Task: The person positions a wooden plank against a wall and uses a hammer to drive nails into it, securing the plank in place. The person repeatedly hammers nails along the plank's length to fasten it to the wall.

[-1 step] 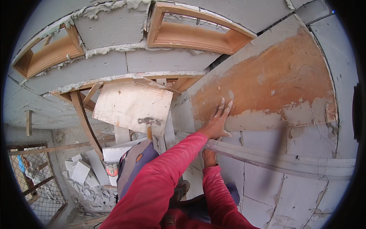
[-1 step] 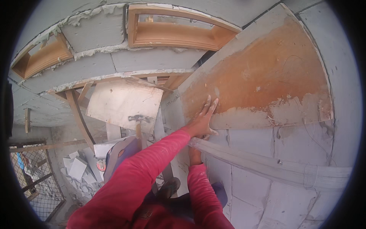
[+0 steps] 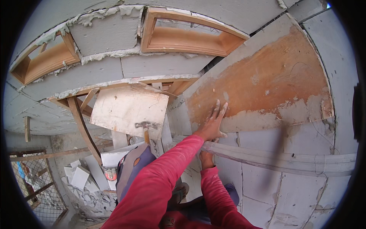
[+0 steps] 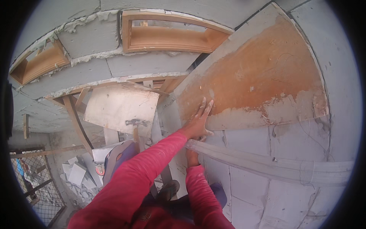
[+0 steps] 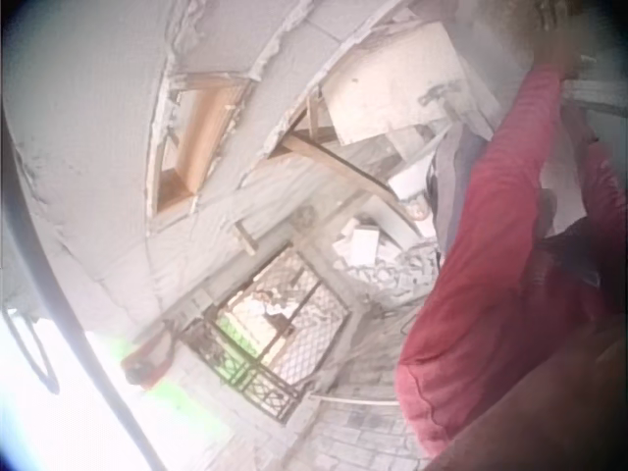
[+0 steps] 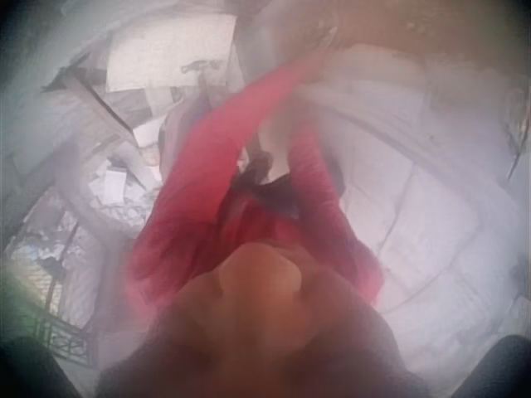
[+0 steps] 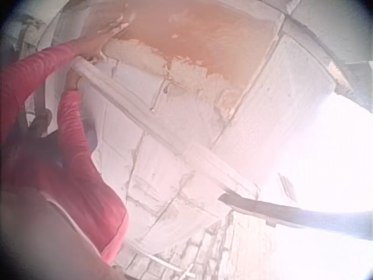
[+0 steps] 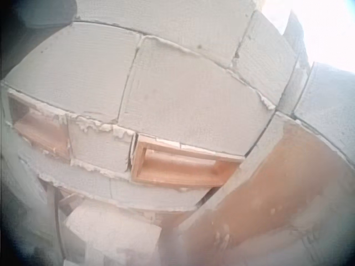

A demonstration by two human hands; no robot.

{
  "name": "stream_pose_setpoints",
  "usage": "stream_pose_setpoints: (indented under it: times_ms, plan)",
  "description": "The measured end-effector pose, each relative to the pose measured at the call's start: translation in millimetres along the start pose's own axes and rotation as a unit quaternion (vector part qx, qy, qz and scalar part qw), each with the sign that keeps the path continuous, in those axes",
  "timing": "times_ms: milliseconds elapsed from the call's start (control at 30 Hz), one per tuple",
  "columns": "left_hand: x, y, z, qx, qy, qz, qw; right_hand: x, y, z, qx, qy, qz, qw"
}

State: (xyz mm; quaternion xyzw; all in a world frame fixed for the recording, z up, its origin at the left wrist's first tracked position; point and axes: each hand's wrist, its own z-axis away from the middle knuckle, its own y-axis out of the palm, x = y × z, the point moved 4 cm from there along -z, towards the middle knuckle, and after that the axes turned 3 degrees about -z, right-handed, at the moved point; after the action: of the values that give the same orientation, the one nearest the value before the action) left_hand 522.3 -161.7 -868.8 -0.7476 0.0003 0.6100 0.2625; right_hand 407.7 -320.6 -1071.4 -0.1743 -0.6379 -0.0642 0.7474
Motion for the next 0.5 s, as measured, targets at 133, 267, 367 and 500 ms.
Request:
stream_pose_setpoints:
  times_ms: [133,267,367,500]
  plan:
    - [3.8,-3.4,-1.7,-0.011,-0.001,0.012,1.000,25.5,14.0,5.4,-0.007,-0.040,-0.018,0.999]
    - [4.6,-4.9,-0.2,-0.025,0.017,0.023,0.999,63.0,21.5,18.1,-0.015,-0.111,0.111,0.987]
    - [3.9,-4.8,0.2,-0.026,0.015,0.032,0.999,83.6,23.3,25.0,-0.018,-0.151,0.254,0.955]
    - [3.7,-3.8,0.2,-0.029,0.010,0.010,0.999,83.1,24.6,22.7,0.005,-0.137,0.190,0.972]
